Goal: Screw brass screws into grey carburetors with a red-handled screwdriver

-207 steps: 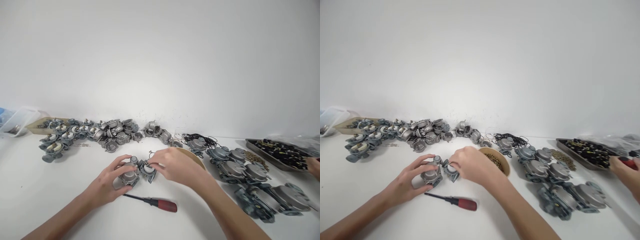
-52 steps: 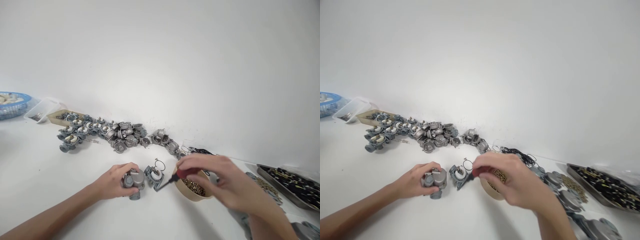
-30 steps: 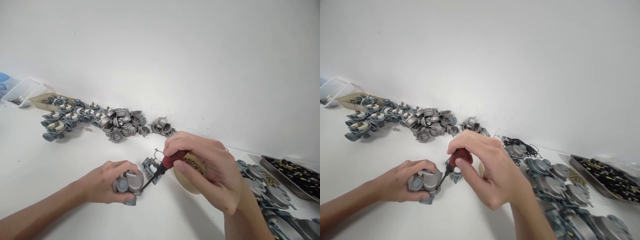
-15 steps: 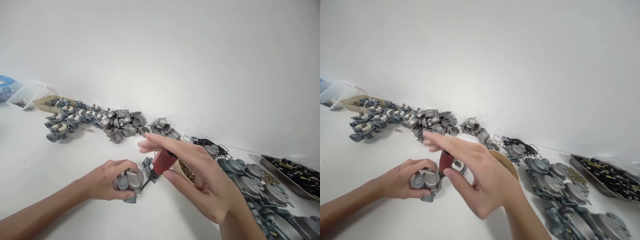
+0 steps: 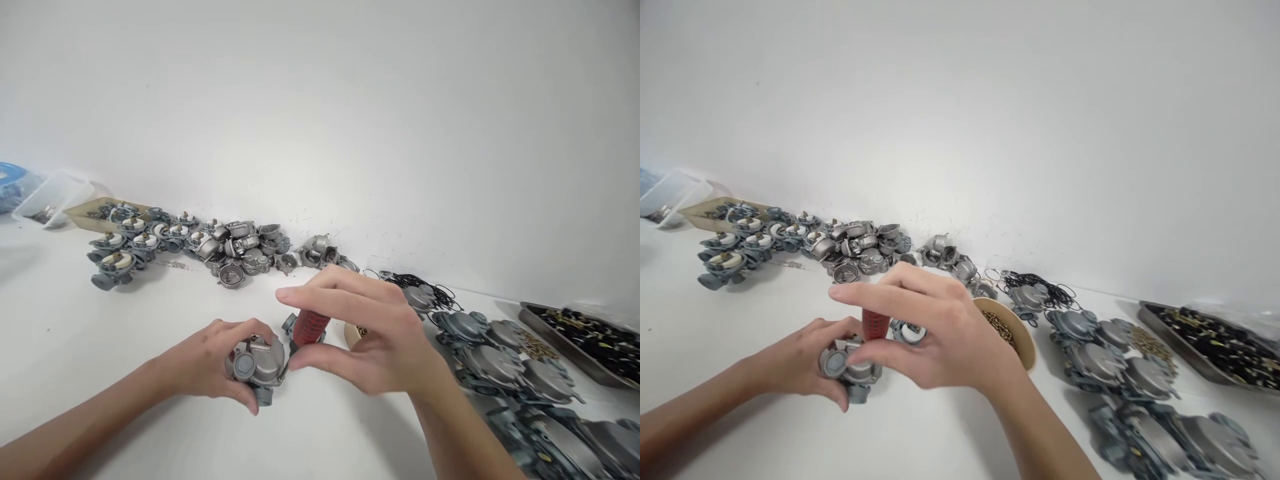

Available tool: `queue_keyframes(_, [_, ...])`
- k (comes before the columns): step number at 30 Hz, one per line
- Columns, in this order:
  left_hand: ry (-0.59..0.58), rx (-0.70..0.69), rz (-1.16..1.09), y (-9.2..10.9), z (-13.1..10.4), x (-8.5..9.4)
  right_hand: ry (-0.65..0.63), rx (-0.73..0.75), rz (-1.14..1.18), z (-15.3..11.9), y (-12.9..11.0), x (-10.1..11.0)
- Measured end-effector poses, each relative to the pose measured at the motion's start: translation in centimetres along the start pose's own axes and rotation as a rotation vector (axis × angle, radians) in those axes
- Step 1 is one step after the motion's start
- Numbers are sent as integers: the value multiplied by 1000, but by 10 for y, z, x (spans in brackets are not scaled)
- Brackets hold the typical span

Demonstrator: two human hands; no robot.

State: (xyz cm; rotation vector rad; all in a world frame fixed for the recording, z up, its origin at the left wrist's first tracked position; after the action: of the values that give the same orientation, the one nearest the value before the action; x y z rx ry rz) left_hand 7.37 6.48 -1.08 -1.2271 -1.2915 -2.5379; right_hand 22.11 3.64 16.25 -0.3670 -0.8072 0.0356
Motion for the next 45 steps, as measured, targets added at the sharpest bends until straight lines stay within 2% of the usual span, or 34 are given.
queue_keyframes(3, [-7, 7, 18, -1, -1, -1, -71, -6, 91, 0, -1, -4])
queue_keyframes(7, [-11, 24, 20, 0, -1, 0, 33, 11, 99, 1, -2, 3])
queue_keyframes(11, [-29, 1, -5, 4, 1, 2, -31, -2, 158, 2, -1, -2])
queue_keyframes(15, [-28, -18, 12, 7, 1, 5, 86, 30, 129, 1, -3, 4])
queue_keyframes(20, [-9, -71, 59, 11, 1, 6, -33, 8, 182, 1, -3, -3])
queue_keyframes(24, [-7, -43, 69, 9, 1, 5, 85, 15, 63, 2, -2, 4])
queue_keyframes(28, [-17, -57, 55, 9, 0, 4, -35, 9, 142, 3, -3, -3])
queue_keyframes(33, [-24, -67, 38, 11, 1, 6, 70, 14, 34, 2, -2, 5])
queue_keyframes(37, [-15, -81, 43, 12, 2, 7, -49, 19, 127, 3, -2, -2])
queue_keyframes(42, [-26, -14, 27, 10, 1, 7, 82, 21, 37, 2, -1, 5])
queue_keyframes(45, [-43, 8, 6, 10, 2, 6, -38, -3, 106, 2, -1, -2])
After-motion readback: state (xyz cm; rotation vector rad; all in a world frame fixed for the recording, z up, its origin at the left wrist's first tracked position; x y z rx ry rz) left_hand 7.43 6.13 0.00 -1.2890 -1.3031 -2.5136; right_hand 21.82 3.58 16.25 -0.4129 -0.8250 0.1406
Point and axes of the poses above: each hand's wrist, its own z-axis towards the middle knuckle, its own x-axis out of the back of the hand, y = z × x, the point moved 7 cm from there along z, towards the middle knuckle, and after that the axes turned 2 degrees about -x, right-handed, at the moved point
